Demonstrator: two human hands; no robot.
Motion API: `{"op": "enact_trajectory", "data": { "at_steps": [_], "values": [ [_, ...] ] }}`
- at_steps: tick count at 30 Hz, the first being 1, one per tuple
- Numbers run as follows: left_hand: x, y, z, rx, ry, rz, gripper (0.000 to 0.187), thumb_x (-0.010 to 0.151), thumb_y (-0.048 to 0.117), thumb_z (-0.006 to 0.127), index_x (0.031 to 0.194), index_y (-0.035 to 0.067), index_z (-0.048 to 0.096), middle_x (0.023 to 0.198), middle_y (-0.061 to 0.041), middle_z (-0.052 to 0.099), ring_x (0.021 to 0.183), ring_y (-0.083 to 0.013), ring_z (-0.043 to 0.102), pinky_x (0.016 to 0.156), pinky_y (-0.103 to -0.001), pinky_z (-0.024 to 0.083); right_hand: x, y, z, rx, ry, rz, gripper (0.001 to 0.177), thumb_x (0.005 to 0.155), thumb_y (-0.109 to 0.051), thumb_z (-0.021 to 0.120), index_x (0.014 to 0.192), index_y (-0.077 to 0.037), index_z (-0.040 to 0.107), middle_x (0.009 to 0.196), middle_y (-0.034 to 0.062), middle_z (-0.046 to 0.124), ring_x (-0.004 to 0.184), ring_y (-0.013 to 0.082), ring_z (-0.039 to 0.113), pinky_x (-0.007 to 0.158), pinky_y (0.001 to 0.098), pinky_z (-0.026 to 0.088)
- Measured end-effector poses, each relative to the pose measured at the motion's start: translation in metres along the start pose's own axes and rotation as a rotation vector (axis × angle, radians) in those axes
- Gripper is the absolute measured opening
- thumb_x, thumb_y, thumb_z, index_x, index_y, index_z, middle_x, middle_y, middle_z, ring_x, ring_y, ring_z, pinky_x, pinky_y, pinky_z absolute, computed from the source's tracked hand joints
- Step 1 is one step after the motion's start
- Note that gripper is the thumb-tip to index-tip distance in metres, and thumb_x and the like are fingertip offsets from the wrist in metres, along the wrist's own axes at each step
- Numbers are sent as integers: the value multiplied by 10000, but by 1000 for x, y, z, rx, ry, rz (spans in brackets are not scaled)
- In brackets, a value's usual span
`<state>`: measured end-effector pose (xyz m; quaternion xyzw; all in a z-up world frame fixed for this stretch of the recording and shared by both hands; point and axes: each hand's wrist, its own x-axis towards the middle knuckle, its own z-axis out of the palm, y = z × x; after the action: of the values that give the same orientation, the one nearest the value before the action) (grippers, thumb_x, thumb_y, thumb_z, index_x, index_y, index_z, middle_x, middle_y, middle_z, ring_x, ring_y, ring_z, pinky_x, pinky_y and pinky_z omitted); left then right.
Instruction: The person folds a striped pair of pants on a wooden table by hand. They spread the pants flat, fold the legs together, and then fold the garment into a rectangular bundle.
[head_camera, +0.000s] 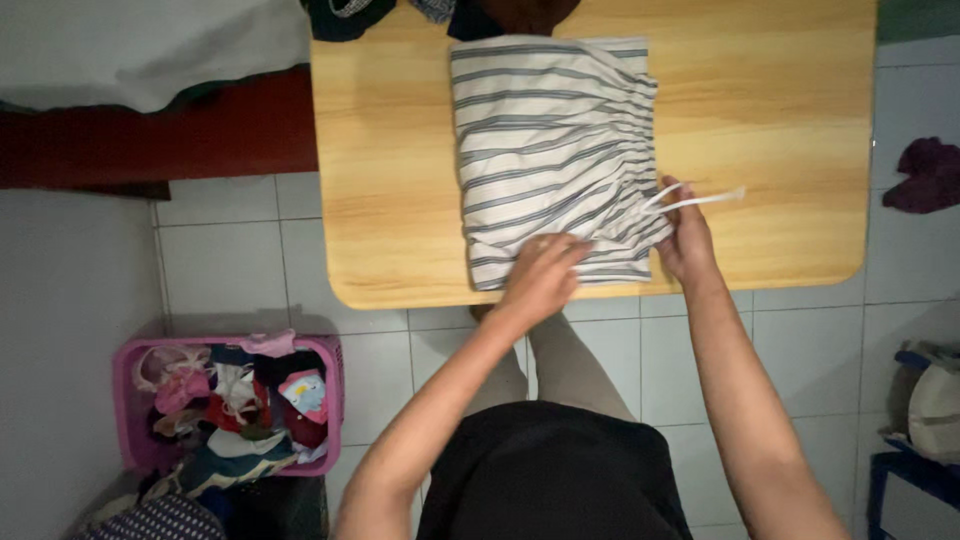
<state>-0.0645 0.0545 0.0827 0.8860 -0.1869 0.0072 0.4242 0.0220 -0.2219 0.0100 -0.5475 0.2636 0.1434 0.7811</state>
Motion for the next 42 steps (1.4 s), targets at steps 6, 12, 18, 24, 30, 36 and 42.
{"op": "enact_trajectory", "data": {
  "at_steps": [6, 12, 18, 24, 30, 36, 42],
  "values": [
    [-31, -50, -8, 350, -31, -102, 567, 789, -3, 676, 1335, 137, 616, 1249, -93, 579, 1228, -293, 539, 1123, -500, 356, -4, -9, 8, -655, -21, -63, 465, 974, -388, 718, 1283, -43, 685, 1041, 52, 671, 908, 143, 605, 746, 286, 482],
    [-37, -46, -12, 206, -10, -82, 485, 771, 77, 728, 1243, 125, 628, 1145, -94, 563, 1159, -301, 528, 1034, -496, 361, 21, 7, -5, -803, -96, -118, 388, 927, -243, 776, 1141, 75, 715, 924, 108, 682, 826, 153, 605, 703, 308, 486],
    [-43, -46, -12, 208, 3, -52, 429, 790, 69, 709, 1213, 99, 648, 1129, -108, 564, 1135, -312, 539, 1009, -496, 376, 11, -19, -2, -401, -224, 92, 286, 903, -112, 670, 1130, 56, 706, 994, 99, 729, 867, 163, 676, 790, 298, 546],
    [-58, -54, -10, 250, 84, -78, 351, 808, -19, 639, 1145, 80, 648, 1083, -108, 584, 1094, -322, 568, 961, -450, 463, 11, 1, -14, 291, -237, 43, 173, 960, -107, 628, 1101, -24, 683, 1049, 85, 686, 977, 204, 650, 923, 359, 554],
    [-67, -52, -14, 293, 43, -33, 318, 829, -13, 620, 1125, 95, 667, 1015, -86, 581, 1035, -303, 584, 887, -450, 460, -19, 33, -25, -913, 305, -466, 257, 964, -226, 637, 1079, -21, 740, 965, 174, 613, 866, 242, 608, 787, 387, 499],
    [-69, -49, -7, 243, 12, -60, 402, 844, -26, 617, 1191, 154, 711, 996, -70, 572, 1003, -274, 591, 854, -423, 471, -28, 11, 13, -681, 190, -243, 493, 1102, -394, 572, 919, 55, 657, 777, 181, 579, 745, 287, 527, 744, 445, 471],
    [-72, -49, -5, 270, -10, -15, 452, 828, -27, 635, 1239, 149, 698, 1026, -72, 564, 1008, -260, 598, 839, -417, 461, -7, 4, 50, -1181, 227, -544, 436, 898, -405, 808, 964, 15, 709, 857, 175, 671, 781, 255, 621, 770, 432, 510]
  ]
}}
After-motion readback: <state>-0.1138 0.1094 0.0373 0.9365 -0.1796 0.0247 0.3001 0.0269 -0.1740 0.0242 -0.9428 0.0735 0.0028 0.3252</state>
